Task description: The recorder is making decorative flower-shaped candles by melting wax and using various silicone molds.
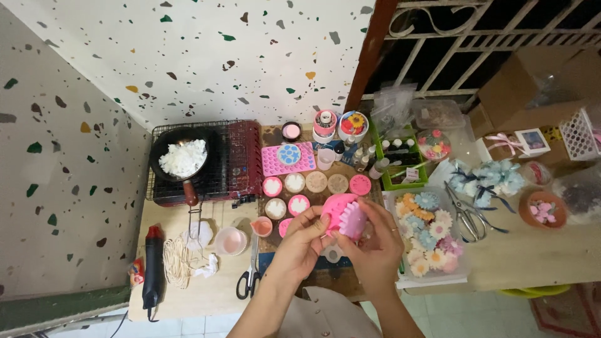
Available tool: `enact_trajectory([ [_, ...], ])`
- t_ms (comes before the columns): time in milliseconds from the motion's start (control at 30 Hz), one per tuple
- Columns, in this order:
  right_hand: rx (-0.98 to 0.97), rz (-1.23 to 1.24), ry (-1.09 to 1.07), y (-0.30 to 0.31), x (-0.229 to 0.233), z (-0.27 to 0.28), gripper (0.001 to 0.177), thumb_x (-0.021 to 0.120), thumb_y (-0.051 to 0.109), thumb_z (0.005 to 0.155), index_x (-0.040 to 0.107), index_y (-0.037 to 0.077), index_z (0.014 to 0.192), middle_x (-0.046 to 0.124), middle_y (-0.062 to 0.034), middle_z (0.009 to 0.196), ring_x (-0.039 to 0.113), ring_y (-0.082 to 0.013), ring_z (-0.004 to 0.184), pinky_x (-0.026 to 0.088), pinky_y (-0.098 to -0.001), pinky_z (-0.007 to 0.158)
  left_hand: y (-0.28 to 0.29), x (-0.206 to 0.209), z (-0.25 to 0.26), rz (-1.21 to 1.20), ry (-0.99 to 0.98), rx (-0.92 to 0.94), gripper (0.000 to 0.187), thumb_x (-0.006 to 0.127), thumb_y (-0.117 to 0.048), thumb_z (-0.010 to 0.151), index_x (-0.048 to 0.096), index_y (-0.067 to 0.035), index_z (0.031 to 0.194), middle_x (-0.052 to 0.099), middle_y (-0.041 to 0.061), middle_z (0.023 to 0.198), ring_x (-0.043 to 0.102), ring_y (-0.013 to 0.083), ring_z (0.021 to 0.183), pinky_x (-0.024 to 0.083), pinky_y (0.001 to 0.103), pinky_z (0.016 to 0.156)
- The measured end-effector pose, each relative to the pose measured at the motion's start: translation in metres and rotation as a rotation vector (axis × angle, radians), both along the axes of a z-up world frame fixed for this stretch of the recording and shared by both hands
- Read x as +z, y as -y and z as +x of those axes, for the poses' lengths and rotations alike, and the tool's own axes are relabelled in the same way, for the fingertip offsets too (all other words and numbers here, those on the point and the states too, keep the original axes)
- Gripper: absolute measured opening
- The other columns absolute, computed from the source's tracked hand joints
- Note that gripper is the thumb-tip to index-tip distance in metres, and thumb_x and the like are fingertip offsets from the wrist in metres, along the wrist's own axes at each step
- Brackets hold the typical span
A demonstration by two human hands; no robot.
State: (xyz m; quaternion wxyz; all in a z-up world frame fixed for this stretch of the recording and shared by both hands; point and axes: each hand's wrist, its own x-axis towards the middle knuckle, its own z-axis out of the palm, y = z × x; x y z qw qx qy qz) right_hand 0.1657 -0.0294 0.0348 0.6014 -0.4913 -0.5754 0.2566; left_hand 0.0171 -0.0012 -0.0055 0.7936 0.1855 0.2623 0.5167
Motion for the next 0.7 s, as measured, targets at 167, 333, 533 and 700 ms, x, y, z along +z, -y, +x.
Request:
enact_trajectory([
  [167,-0.058,-0.001,0.067,-0.004,-0.009,0.011,0.07,0.084,-0.007,0.07,0.061,-0.002,0.136,0.059,-0.0121,0.139,0.059,-0.0248,0.131,0.054,-0.0381,0.108,0.003,0.008,0.013,-0.165,-0.016,0.017,0.023,0.066,-0.015,0.093,0.064,-0.001,0.112,0.07,0.009,0.107,0.072,0.0163,0.092,0.061,0.031,0.079],
  [333,0.071,-0.064,-0.437,-0.017,-0.03,0.044,0.068,0.077,0.006,0.085,0.051,-0.001,0.148,0.056,-0.014,0.15,0.057,-0.0268,0.135,0.052,-0.0408,0.107,0.005,-0.028,0.017,0.079,-0.317,0.161,0.021,0.077,-0.009,0.097,0.063,-0.002,0.112,0.065,0.006,0.098,0.061,0.0135,0.079,0.046,0.024,0.062],
  [533,0.327,-0.373,-1.316,-0.035,-0.04,0.08,0.067,0.057,0.048,0.099,0.042,0.005,0.147,0.049,-0.0154,0.152,0.047,-0.0392,0.141,0.044,-0.0521,0.112,-0.002,-0.012,0.017,-0.071,-0.359,0.215,0.016,0.075,-0.008,0.09,0.066,-0.003,0.102,0.07,0.004,0.098,0.066,0.0104,0.085,0.054,0.024,0.07],
  [700,0.403,-0.364,-1.452,-0.036,-0.053,0.096,0.059,0.055,0.043,0.102,0.046,0.003,0.144,0.05,-0.0215,0.151,0.046,-0.0435,0.14,0.045,-0.0547,0.109,-0.004,-0.012,0.015,-0.15,-0.375,0.22,0.015,0.073,-0.01,0.092,0.064,-0.005,0.103,0.071,0.003,0.1,0.068,0.0123,0.089,0.056,0.027,0.074],
])
